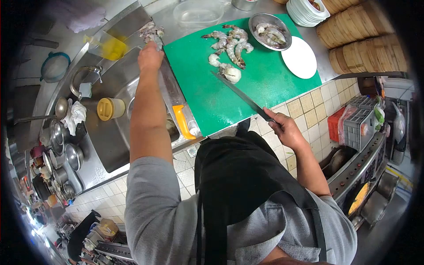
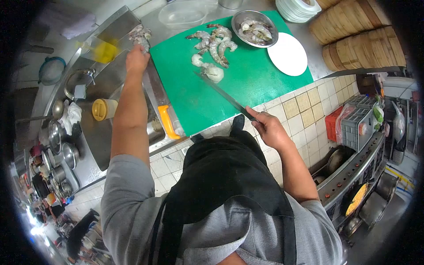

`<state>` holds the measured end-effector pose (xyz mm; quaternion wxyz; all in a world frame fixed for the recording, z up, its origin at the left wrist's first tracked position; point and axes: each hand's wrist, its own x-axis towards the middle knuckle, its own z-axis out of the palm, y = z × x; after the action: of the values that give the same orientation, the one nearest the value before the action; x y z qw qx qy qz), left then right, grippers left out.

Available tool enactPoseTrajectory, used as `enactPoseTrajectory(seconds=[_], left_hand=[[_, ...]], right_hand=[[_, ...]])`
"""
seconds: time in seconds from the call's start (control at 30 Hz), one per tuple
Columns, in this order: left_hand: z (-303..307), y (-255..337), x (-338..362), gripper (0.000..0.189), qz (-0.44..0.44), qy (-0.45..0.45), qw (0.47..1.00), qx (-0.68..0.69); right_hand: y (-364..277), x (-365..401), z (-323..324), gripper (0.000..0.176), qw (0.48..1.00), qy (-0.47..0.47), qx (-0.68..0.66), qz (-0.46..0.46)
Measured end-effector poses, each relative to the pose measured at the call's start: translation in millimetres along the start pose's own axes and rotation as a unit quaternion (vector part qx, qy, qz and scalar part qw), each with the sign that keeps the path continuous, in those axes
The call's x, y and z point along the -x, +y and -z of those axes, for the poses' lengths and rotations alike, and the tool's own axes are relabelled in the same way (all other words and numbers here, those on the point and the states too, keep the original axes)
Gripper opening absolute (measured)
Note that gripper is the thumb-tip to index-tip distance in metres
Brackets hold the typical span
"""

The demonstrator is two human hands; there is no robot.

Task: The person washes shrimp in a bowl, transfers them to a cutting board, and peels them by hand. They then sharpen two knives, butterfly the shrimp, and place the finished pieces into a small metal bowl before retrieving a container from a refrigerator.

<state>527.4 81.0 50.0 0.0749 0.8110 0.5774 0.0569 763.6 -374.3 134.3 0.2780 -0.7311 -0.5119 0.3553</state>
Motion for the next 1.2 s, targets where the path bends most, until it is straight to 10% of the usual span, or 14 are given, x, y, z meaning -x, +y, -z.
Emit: enactPoseTrajectory(seconds=[0.2,0.33,0.47,0.53,0.97,1.03,1.2], left_hand=[[54.0,19.8,45.2,0.031,-0.076,0.045,0.981,0.174],[54.1,46.8,87.7,0.038,-0.062,-0.301,0.886,0.346],[2.4,66.2,133.9,0.043,-0.036,-0.203,0.921,0.331],[-2.2,72.2,162.7,0.047,-0.116,0.039,0.966,0.228],[28.8,100.9,244.0,0.051,0.061,-0.121,0.97,0.199],[13.7,97.3,253.4,0.066,-0.147,0.086,0.982,0.077],[-5.8,95.6,258.3,0.082,-0.156,-0.029,0.987,0.008]], right_hand=[[7.6,3.4,1.1,0.054,0.997,0.011,-0.057,-0.051],[8.1,-0.4,3.3,0.051,0.975,-0.034,-0.17,-0.142],[16.3,-7.1,-2.6,0.049,0.957,-0.06,-0.231,-0.167],[18.3,-11.1,-5.4,0.049,0.953,-0.066,-0.244,-0.168],[40.5,-12.8,-21.7,0.048,0.925,-0.12,-0.332,-0.139],[44.9,-11.5,-27.5,0.049,0.92,-0.126,-0.345,-0.139],[47.5,-11.6,-34.6,0.049,0.904,-0.147,-0.382,-0.127]])
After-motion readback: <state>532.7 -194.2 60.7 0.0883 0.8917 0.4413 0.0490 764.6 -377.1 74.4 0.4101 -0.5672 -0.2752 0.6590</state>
